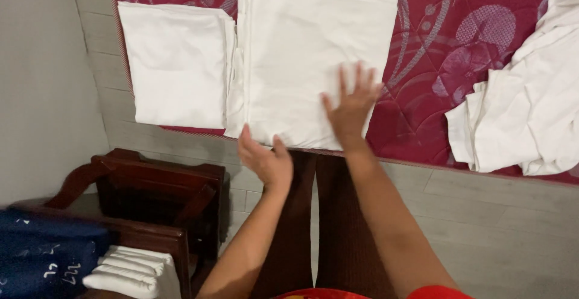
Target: The person folds a white sheet on a low surface, smoothing it out and stacking it with other folded linens. They then pick up a white pillowcase, turn it inside out, and begin to fold it.
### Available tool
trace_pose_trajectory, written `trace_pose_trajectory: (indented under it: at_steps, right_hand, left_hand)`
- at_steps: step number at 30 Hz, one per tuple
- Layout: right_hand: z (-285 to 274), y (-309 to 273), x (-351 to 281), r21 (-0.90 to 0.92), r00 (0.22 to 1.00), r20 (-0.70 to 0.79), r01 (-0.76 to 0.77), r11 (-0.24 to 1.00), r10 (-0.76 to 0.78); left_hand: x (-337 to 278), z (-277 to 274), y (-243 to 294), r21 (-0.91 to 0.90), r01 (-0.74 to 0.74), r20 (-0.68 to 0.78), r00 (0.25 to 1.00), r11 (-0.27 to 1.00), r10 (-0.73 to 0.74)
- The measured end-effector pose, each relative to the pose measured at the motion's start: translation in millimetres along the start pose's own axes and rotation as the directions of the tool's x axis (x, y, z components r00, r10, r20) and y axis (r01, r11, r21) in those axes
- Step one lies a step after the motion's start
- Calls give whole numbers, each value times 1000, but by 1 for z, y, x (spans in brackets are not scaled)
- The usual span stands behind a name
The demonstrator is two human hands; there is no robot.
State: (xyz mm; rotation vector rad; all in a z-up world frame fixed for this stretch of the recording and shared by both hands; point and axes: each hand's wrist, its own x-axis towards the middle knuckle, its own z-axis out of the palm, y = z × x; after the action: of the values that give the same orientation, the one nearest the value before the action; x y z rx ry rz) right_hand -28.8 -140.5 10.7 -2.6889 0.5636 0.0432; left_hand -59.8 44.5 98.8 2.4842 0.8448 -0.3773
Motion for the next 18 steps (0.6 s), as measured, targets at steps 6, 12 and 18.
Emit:
trace_pose_trajectory:
  at_steps: [6, 12, 18]
  right_hand:
    - [40, -73, -34, -139, 943, 191, 300, 944, -272]
    - [40, -53, -46, -57, 830, 515, 283, 957, -215]
    - [35, 15, -93, 108, 984, 162, -90, 990, 72]
  left_hand:
    - [62, 45, 43, 328, -765, 176, 626, 555, 759]
    - [124, 68, 29, 304, -786, 525, 610, 538, 594]
    - [101, 71, 45, 469, -729, 569, 681, 499, 460]
